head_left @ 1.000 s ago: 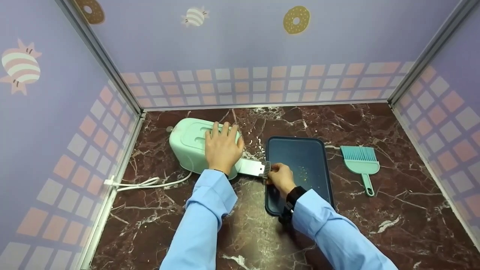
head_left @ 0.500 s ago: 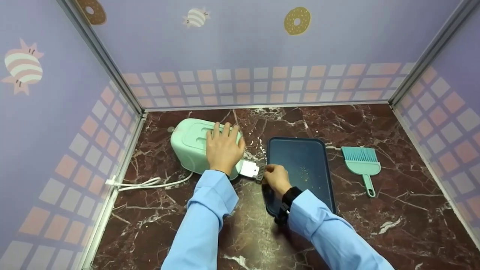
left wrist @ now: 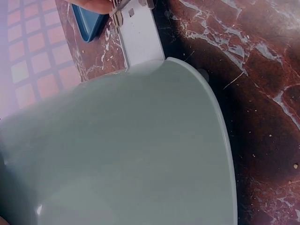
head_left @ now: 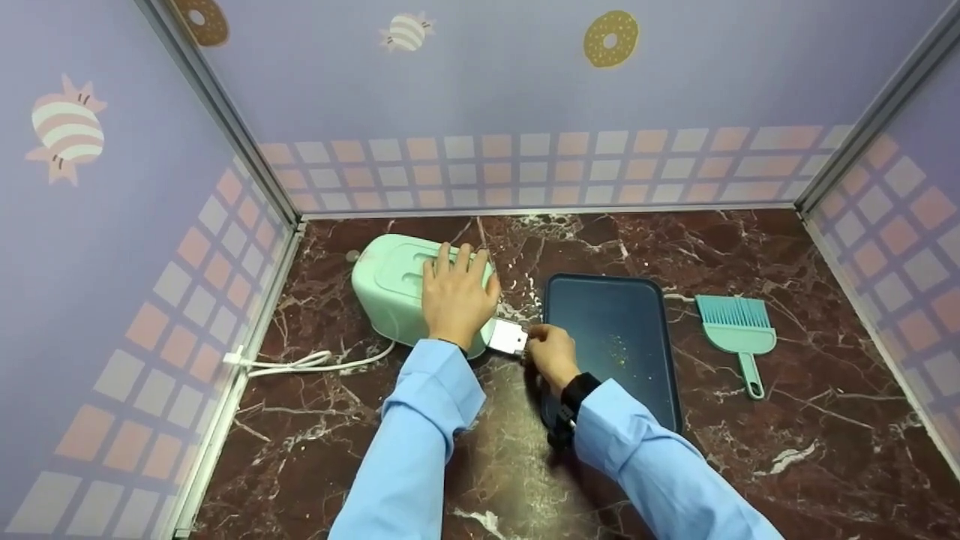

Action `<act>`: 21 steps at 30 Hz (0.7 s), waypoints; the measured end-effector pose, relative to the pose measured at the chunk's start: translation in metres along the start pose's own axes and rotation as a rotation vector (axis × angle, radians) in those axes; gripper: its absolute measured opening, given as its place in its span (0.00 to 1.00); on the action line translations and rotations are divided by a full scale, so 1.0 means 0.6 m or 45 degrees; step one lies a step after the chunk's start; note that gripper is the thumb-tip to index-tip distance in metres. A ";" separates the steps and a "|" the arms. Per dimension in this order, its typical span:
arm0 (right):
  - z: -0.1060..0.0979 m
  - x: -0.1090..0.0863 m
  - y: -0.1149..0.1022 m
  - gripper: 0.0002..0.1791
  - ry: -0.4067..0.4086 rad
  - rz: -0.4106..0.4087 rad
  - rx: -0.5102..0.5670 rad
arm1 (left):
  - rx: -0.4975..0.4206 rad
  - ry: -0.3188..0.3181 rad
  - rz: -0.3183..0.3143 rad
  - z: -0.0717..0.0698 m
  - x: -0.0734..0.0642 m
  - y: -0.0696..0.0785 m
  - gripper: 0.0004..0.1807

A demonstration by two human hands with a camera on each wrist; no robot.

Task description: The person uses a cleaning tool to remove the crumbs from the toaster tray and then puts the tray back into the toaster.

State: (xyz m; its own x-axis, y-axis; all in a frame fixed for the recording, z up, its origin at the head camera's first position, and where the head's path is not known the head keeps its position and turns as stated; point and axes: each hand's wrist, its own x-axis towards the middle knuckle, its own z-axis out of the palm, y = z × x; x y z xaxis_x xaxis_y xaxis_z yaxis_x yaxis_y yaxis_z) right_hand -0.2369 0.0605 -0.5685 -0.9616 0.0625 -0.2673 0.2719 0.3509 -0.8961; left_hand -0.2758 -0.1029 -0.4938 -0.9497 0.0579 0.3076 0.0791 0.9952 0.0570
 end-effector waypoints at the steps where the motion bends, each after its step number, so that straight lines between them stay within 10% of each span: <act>1: -0.003 0.000 0.002 0.23 0.015 -0.011 -0.023 | -0.002 -0.003 0.002 0.000 0.000 0.000 0.26; 21: -0.004 -0.005 -0.004 0.22 0.006 -0.073 -0.161 | 0.000 0.010 0.007 0.003 0.002 -0.001 0.26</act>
State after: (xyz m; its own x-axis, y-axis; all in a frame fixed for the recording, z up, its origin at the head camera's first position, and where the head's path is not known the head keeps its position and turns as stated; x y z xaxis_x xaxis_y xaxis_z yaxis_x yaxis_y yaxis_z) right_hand -0.2349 0.0614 -0.5648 -0.9756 0.0432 -0.2152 0.2100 0.4693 -0.8577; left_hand -0.2775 -0.1030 -0.4953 -0.9468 0.0627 0.3156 0.0842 0.9949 0.0550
